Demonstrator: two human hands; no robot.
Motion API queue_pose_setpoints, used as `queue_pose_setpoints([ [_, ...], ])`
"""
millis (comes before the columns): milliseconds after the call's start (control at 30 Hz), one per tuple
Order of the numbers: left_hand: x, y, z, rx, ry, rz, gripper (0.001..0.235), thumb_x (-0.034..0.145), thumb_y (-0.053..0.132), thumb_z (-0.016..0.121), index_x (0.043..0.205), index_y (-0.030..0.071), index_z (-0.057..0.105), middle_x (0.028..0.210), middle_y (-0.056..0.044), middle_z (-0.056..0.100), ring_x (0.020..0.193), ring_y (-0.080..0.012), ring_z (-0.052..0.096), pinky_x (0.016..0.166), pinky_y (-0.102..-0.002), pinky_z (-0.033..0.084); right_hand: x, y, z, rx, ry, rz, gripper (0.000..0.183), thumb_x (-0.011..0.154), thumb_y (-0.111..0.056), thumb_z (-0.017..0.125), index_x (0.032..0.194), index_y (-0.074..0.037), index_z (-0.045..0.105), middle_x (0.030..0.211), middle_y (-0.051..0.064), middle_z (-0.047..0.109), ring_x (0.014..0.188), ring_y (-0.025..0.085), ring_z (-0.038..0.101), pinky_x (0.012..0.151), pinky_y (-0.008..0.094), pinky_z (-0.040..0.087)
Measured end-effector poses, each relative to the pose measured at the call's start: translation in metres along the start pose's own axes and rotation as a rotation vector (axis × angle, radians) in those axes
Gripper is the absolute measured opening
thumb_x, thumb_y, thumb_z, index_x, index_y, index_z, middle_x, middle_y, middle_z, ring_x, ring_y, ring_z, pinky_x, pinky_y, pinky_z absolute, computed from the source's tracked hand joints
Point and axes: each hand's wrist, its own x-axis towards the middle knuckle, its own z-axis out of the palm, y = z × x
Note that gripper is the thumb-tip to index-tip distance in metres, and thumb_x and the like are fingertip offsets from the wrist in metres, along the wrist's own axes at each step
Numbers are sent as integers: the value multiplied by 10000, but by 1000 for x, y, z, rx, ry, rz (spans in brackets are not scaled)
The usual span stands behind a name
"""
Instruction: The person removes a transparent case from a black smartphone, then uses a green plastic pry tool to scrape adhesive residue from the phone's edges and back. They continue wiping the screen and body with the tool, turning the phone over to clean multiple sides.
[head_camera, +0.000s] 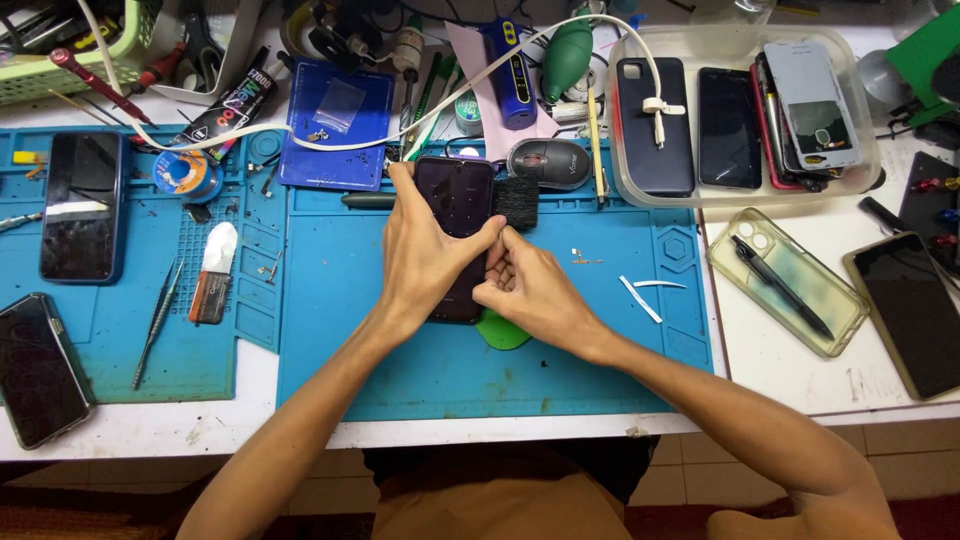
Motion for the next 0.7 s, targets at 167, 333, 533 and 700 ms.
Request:
queue_pose_setpoints([
  [167,1,-11,0,-24,-15,-10,856,737,317,885,1307,49,307,1114,-395,597,1027,-646,613,745,-679,497,4,7,-7,11,-56,-9,180,799,-18,699,946,2,598,704,78,626,595,101,592,518,250,527],
  [333,3,-18,-2,-46,-19,-12,852,742,309,893,1311,59,310,1128,-382,597,1047,-638,612,763,-674,508,1,-4,-9,29,-74,15,208,794,-30,720,980,6,634,726,91,651,595,100,611,529,252,548],
  [533,7,-22,-3,-7,-6,-16,884,751,341,906,1329,66,297,1147,-349,604,1054,-601,632,783,-664,523,6,-2,-11,226,-101,79,225,853,-12,740,1056,71,696,836,187,734,712,165,728,659,291,645],
  [700,6,-23,-1,-16,-34,-9,900,744,341,904,1348,75,293,1176,-362,584,1092,-615,606,822,-674,512,9,9,-16,263,-187,101,195,876,-19,734,1051,66,716,864,170,748,778,164,732,713,292,653],
])
